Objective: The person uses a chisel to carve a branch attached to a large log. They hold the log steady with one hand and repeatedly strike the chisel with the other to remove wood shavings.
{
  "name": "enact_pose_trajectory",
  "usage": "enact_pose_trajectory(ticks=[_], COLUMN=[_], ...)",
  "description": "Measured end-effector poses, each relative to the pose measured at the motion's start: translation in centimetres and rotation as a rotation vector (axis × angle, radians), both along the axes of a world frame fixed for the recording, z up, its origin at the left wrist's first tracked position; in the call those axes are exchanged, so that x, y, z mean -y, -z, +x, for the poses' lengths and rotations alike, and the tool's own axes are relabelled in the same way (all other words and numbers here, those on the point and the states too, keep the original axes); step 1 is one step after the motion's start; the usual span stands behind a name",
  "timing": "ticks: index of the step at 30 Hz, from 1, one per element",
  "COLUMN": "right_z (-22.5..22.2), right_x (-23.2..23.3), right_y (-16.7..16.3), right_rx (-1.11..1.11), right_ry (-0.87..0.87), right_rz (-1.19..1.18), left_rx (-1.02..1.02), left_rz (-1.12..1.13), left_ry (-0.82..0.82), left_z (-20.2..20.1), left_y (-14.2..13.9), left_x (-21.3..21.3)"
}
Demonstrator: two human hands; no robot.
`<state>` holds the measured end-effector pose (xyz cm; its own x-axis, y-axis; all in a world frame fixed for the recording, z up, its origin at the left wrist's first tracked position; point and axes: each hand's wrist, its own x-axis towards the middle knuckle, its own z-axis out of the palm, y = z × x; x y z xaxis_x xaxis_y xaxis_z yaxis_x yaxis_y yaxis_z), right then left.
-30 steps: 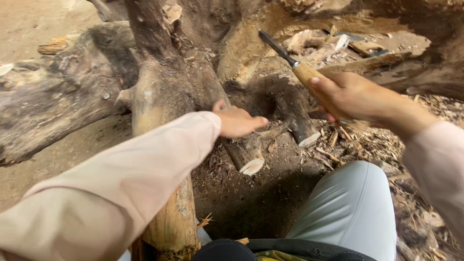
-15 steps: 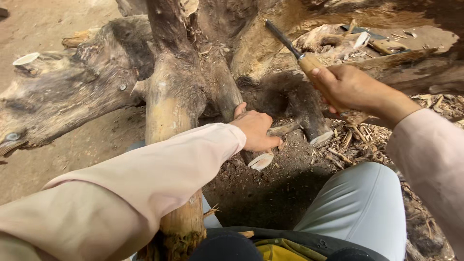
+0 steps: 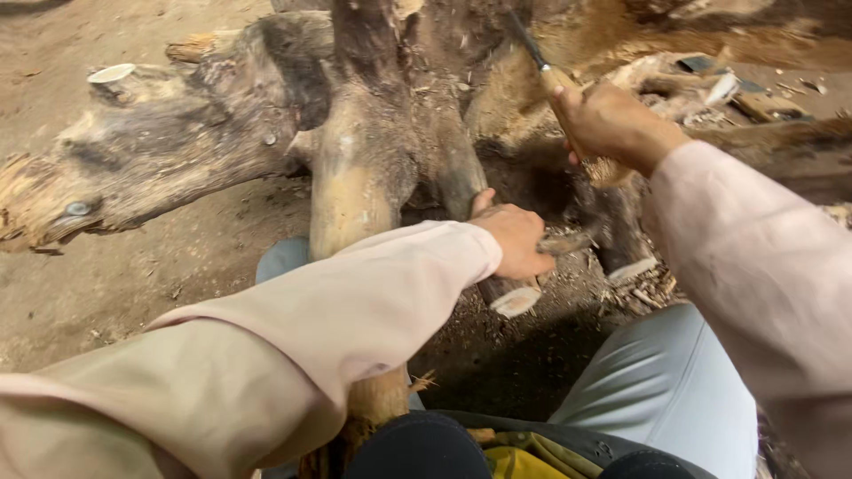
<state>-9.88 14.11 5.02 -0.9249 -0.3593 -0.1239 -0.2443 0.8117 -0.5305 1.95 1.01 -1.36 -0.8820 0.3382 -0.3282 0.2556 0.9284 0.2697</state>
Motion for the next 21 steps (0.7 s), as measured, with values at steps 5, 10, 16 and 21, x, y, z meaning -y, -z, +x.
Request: enact_pose_trajectory(ticks=[5,10,16,21], right_z=[4.3,6.5,6.8,8.3], right_x=[-2.8,-3.4,-2.1,-4.6], right_y=[1.3,1.2,1.2,0.6], right_rx=[0.105,0.094,0.045,0.132], right_ry=[0.130,0.182,0.152,0.206], right_rz=[-0.131,-0.034,-0.063,-0.078], left_rx=[0.084,0.188,0.177,0.170], left_rz=[0.007,-0.025,-0.029,-0.035], left_ry=[0.047,0.083,0.076,0.100], left_z=[-0.9,-1.5,-1.2,-1.6], left_y=[0.0,-0.3,-0.5,-0.1], left_x=[0.2,0.1,-0.2,0.0])
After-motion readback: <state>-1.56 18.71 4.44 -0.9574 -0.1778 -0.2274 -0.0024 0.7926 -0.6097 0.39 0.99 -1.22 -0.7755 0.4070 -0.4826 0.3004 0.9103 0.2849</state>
